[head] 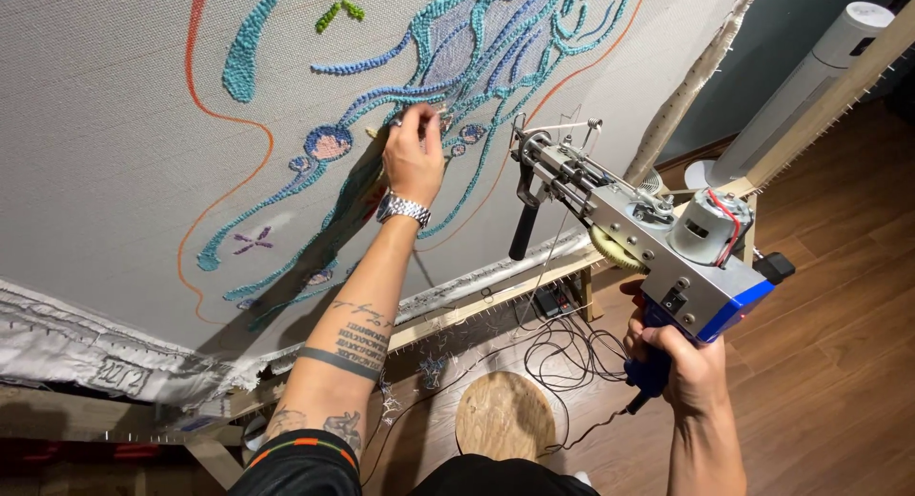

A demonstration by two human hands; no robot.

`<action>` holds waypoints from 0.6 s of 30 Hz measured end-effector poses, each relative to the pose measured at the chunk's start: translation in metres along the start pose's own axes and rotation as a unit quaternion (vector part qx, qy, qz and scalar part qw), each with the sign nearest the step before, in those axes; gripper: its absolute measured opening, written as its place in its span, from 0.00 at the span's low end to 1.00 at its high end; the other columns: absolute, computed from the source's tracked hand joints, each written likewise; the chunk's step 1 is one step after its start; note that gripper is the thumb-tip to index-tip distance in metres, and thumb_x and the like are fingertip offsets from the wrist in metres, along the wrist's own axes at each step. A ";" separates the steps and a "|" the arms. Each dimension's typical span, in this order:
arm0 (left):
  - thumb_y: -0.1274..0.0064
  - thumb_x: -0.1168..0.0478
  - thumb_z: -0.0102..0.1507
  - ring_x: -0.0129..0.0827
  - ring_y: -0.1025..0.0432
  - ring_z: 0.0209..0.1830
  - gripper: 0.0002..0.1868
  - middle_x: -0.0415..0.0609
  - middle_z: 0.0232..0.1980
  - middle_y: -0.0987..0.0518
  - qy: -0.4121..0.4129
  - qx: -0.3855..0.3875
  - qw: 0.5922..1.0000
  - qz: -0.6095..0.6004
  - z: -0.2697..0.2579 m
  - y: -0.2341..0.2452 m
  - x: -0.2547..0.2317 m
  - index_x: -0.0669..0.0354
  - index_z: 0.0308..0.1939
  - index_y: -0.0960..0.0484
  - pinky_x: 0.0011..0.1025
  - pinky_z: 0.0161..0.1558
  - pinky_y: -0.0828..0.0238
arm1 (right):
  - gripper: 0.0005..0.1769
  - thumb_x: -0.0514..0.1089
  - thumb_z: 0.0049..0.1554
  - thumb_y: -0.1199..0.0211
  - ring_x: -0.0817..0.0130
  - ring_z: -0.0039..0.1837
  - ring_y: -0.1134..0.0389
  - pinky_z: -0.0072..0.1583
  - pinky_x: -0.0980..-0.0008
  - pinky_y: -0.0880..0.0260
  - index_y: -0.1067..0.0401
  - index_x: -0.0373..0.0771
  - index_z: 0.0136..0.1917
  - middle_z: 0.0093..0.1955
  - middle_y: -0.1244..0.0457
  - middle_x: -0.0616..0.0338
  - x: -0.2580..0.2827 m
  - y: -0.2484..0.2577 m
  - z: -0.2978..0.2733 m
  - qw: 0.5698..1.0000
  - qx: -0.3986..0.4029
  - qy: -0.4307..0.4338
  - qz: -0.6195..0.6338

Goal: Using a tufting gun to create a colorful design on a large canvas frame.

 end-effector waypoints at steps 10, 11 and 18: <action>0.44 0.57 0.54 0.37 0.32 0.24 0.09 0.53 0.42 0.26 -0.078 0.023 0.996 0.034 -0.011 -0.003 0.009 0.58 0.30 0.23 0.31 0.27 0.33 | 0.26 0.29 0.37 0.51 0.67 0.32 0.40 0.32 0.76 0.42 0.35 0.26 0.52 0.33 0.40 0.48 -0.002 0.001 -0.001 0.999 -0.007 -0.027 -0.031; 0.44 0.57 0.54 0.40 0.31 0.27 0.09 0.52 0.42 0.26 -0.069 0.019 0.996 0.048 -0.012 -0.007 0.010 0.59 0.32 0.21 0.33 0.29 0.32 | 0.27 0.29 0.37 0.53 0.67 0.34 0.40 0.31 0.75 0.41 0.37 0.26 0.53 0.41 0.39 0.45 0.000 -0.002 -0.002 1.000 0.000 -0.013 -0.018; 0.47 0.60 0.56 0.39 0.31 0.29 0.07 0.50 0.39 0.27 -0.016 0.006 0.996 0.083 -0.012 -0.020 0.010 0.58 0.35 0.19 0.33 0.33 0.32 | 0.25 0.29 0.36 0.52 0.68 0.30 0.40 0.30 0.76 0.41 0.35 0.26 0.50 0.32 0.40 0.49 0.000 0.000 -0.003 1.000 0.015 -0.002 -0.027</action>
Point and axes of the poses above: each hand's wrist, its own z-axis towards the middle knuckle, its own y-axis out of the back of the hand, x = y × z, the point moved 4 cm from there along z, towards the middle knuckle
